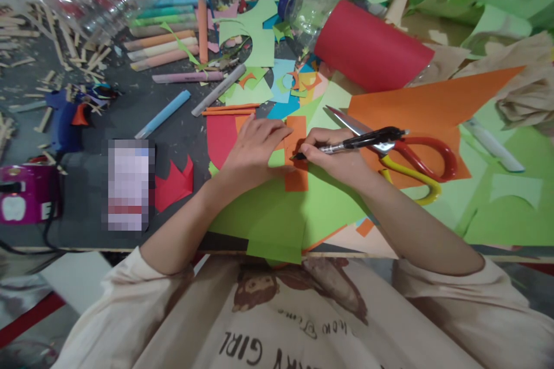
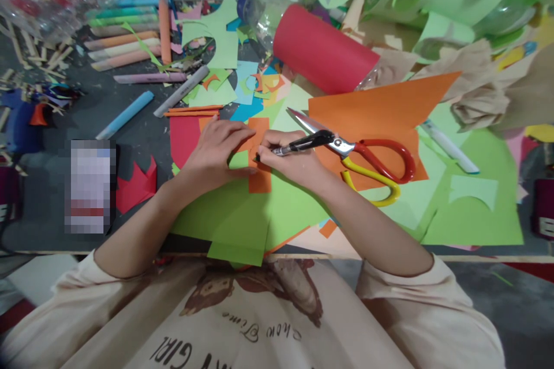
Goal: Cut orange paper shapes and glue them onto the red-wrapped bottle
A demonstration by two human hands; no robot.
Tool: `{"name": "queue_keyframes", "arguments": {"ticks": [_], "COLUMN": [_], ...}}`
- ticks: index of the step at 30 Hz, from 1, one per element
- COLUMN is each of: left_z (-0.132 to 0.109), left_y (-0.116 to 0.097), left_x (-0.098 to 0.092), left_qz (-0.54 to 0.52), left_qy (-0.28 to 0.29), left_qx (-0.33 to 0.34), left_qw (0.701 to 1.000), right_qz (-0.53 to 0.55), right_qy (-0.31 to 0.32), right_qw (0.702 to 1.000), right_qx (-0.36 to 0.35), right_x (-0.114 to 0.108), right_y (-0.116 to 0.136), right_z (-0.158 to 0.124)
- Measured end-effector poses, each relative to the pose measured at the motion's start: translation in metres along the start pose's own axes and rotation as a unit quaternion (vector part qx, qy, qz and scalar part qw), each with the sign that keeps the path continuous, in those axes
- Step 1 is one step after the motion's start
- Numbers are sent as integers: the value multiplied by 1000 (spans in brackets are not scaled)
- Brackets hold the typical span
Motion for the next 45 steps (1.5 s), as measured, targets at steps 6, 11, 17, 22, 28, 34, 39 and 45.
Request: {"name": "queue_keyframes", "arguments": {"ticks": [6,11,17,22,28,34,39,45], "left_z": [-1,0,-1,-1,0,0,0,0], "left_y": [0,0,0,-1,-1,-1,-2,-2], "left_x": [0,0,-1,-1,-1,-2,-3,-2], "left_qz": [2,3,-1,4,1,-10,-6,-2], "left_qy": [-11,-9,-7,-6,-2,5,7,5], "left_qx": [1,5,0,12,-3,-6,-4,-7], "left_qw": [1000,1000,1000,1000,1000,1000,1000,1000], "right_qz": [31,29,29,16,17,17,3,0], "right_qy": [-20,-10,-50,-39,-31,-58,-21,-74], "right_qw": [999,999,998,999,999,997,1000,997], "right_qx": [2,12,12,23,28,42,23,18], "right_x": [-1,1,-3,-3,-2,-6,-3,-8], "right_y": [0,2,0,1,-1,-4,0,-7], "right_z": [1,1,0,0,0,-1,0,0]}}
Point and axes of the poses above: each hand's wrist, its own z-axis towards the middle knuckle, its own x-axis out of the palm, y = z × x, the point moved 4 cm from there along z, towards the middle knuckle, and after that the axes turned 4 degrees about y, right-handed, at the moved point
